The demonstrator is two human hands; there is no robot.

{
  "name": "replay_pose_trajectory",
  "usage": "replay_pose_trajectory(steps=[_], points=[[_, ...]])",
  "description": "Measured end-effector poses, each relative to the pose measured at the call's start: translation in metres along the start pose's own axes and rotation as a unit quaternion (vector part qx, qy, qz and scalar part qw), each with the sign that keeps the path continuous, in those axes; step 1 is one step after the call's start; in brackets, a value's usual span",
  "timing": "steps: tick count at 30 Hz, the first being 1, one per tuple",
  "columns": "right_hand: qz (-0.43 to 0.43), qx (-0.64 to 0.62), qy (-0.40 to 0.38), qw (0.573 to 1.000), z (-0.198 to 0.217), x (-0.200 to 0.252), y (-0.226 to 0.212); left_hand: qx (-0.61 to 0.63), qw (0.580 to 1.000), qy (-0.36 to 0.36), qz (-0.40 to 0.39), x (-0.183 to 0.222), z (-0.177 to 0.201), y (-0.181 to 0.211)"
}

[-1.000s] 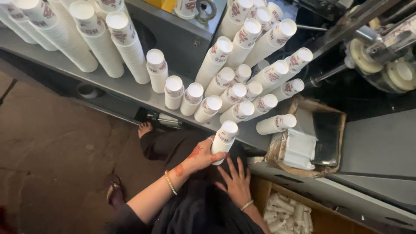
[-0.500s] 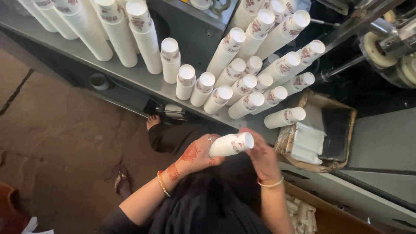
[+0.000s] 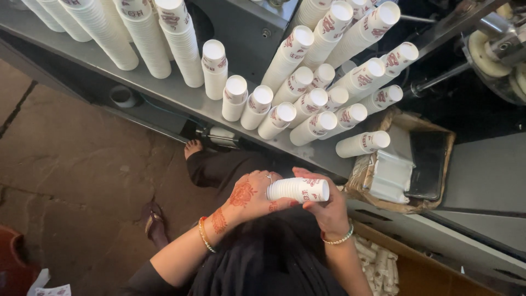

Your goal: The person is packaging stacks of paper cups into plastic bags at a manufacturing facility.

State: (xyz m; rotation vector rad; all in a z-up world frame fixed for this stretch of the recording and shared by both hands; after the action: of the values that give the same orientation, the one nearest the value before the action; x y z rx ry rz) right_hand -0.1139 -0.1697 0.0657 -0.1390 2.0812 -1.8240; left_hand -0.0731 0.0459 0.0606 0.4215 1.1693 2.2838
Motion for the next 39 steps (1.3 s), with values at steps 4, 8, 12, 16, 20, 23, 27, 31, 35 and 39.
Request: replay_pose_trajectory(steps=[4,8,12,16,20,23,27,31,35,39], points=[[0.029,0.007,0.088,0.996,0.008,0.003,0.003,-0.011,0.998,0.060,-0.006,0.002,-0.001,0.000],[0.033,0.036,0.070,0.996,0.003,-0.001,-0.005,-0.028,0.995,0.097,-0.018,0.004,0.000,0.005],[-0.040,0.002,0.092,0.995,-0.003,0.002,-0.002,-0.062,0.991,0.116,-0.026,0.001,-0.006,0.006],[0.014,-0.057,0.125,0.990,0.000,0.005,-0.005,-0.084,0.984,0.154,-0.041,0.003,-0.003,0.008],[-0.048,-0.066,0.109,0.991,-0.002,0.005,-0.006,-0.059,0.986,0.136,-0.081,0.003,-0.005,0.002],[-0.027,-0.026,0.135,0.990,0.005,0.007,-0.009,-0.027,0.987,0.128,-0.090,0.005,-0.006,0.000],[0.001,-0.151,0.148,0.977,0.010,0.012,-0.004,-0.045,0.980,0.161,-0.106,0.006,-0.003,0.005],[0.020,0.015,0.093,0.995,0.004,0.013,-0.003,-0.045,0.973,0.184,-0.131,0.005,-0.004,0.008],[0.060,-0.063,0.143,0.986,0.007,0.013,-0.011,-0.061,0.967,0.205,-0.141,0.006,-0.002,0.009],[0.050,-0.100,0.105,0.988,-0.003,0.009,-0.014,-0.016,0.966,0.204,-0.155,0.005,-0.004,0.006]])
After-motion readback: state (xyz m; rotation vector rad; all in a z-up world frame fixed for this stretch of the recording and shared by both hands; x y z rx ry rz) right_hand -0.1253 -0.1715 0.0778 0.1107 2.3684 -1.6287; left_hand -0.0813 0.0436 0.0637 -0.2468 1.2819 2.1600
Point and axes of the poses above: each hand's wrist, its own x-axis away from the middle knuckle, its own z-axis out of the back of the hand, y = z × x, the point moved 1 cm from there along -x, towards the middle knuckle, and after that the axes turned 5 degrees about -y, right-handed, at the moved point
